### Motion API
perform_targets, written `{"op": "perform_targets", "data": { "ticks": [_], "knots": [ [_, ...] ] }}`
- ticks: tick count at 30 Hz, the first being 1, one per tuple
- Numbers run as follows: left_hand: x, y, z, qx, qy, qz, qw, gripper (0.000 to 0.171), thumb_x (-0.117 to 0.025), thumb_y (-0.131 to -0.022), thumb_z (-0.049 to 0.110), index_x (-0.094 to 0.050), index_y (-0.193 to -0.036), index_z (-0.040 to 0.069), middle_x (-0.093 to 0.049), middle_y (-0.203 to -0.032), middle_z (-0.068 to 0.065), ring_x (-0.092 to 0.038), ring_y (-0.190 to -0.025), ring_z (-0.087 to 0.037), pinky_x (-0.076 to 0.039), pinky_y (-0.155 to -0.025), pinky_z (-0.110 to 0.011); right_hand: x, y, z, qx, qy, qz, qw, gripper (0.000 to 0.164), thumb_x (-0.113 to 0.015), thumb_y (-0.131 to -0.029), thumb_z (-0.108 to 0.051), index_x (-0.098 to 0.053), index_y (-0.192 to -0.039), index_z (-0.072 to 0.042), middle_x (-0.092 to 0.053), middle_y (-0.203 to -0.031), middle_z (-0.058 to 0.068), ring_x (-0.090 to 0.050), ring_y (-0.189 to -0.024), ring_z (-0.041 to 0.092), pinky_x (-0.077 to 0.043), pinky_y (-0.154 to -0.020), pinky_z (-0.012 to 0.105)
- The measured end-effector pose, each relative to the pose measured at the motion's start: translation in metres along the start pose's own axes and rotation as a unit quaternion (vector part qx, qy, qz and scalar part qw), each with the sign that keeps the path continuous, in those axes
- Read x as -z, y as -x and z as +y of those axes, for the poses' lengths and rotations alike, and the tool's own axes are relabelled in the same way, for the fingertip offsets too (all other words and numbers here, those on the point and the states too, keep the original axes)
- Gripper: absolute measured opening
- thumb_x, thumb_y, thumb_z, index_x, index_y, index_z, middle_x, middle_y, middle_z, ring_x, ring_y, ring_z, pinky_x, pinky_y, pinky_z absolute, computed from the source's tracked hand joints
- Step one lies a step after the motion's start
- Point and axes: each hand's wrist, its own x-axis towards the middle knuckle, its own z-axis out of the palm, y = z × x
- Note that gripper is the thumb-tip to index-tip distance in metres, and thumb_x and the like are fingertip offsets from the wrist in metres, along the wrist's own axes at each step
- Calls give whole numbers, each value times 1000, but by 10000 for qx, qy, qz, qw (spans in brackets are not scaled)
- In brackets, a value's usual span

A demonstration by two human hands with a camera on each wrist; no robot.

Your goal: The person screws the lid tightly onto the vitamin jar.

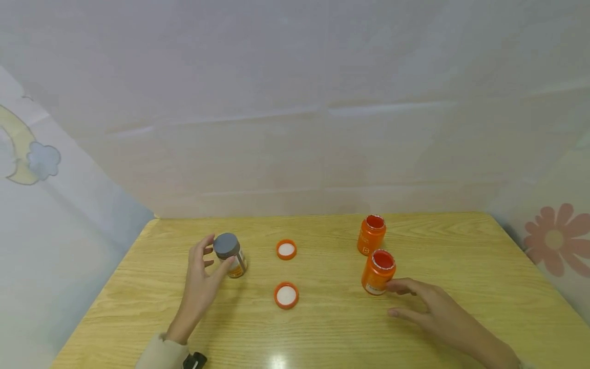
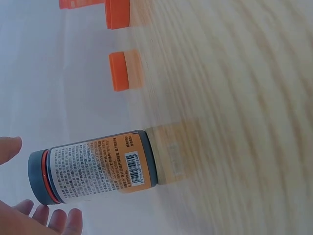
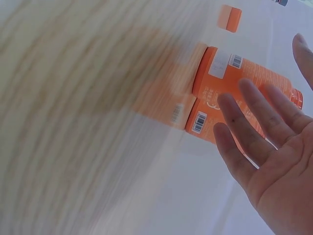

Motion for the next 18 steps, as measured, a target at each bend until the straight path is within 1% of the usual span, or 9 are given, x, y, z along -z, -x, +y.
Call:
{"op": "perform_targets", "data": {
  "ticks": [4, 6, 8, 12, 15, 18],
  "knots": [
    [-1, 6, 1, -90, -144, 161, 9997, 70, -70, -92, 16, -32, -149, 0, -38, -140, -20, -39, -122, -28, -38, -96, -27, 2, 1, 2, -29, 23, 120, 9999, 36, -73, -87, -43, -66, -117, -25, -70, -115, -14, -63, -104, 8, -56, -86, 34],
    [-2, 8, 1, -249, -219, 209, 9992, 70, -72, -91, 14, -33, -148, -2, -40, -136, -21, -40, -119, -26, -37, -94, -19, 2, 2, 3, 3, 59, 227, 9997, 35, -74, -86, -41, -67, -116, -24, -71, -114, -14, -63, -103, 7, -56, -86, 34],
    [-3, 10, 2, -442, -266, 246, 9984, 70, -73, -89, 12, -35, -146, -4, -41, -133, -21, -40, -117, -24, -36, -92, -13, 2, 2, 4, 59, 108, 356, 9993, 35, -75, -86, -39, -67, -116, -24, -71, -113, -14, -64, -103, 6, -56, -86, 34],
    [-5, 12, 6, -831, -293, 286, 9957, 68, -74, -86, 6, -39, -142, -7, -44, -131, -22, -40, -115, -22, -37, -90, -12, 3, 1, 5, 66, 181, 485, 9986, 36, -77, -85, -39, -67, -115, -23, -70, -114, -13, -64, -105, 5, -56, -88, 35],
    [-6, 14, 10, -997, -263, 317, 9942, 66, -75, -85, 4, -42, -141, -6, -48, -128, -21, -42, -112, -21, -38, -90, -13, 4, 1, 5, 44, 186, 511, 9985, 37, -77, -84, -39, -67, -115, -21, -71, -115, -11, -64, -106, 7, -56, -89, 36],
    [-8, 15, 12, -1114, -217, 349, 9929, 64, -77, -83, 4, -46, -138, -5, -52, -124, -19, -45, -110, -17, -41, -89, -14, 6, 0, 5, -45, 196, 538, 9984, 38, -77, -85, -37, -67, -116, -19, -71, -116, -8, -66, -107, 14, -56, -88, 37]
  ]
}}
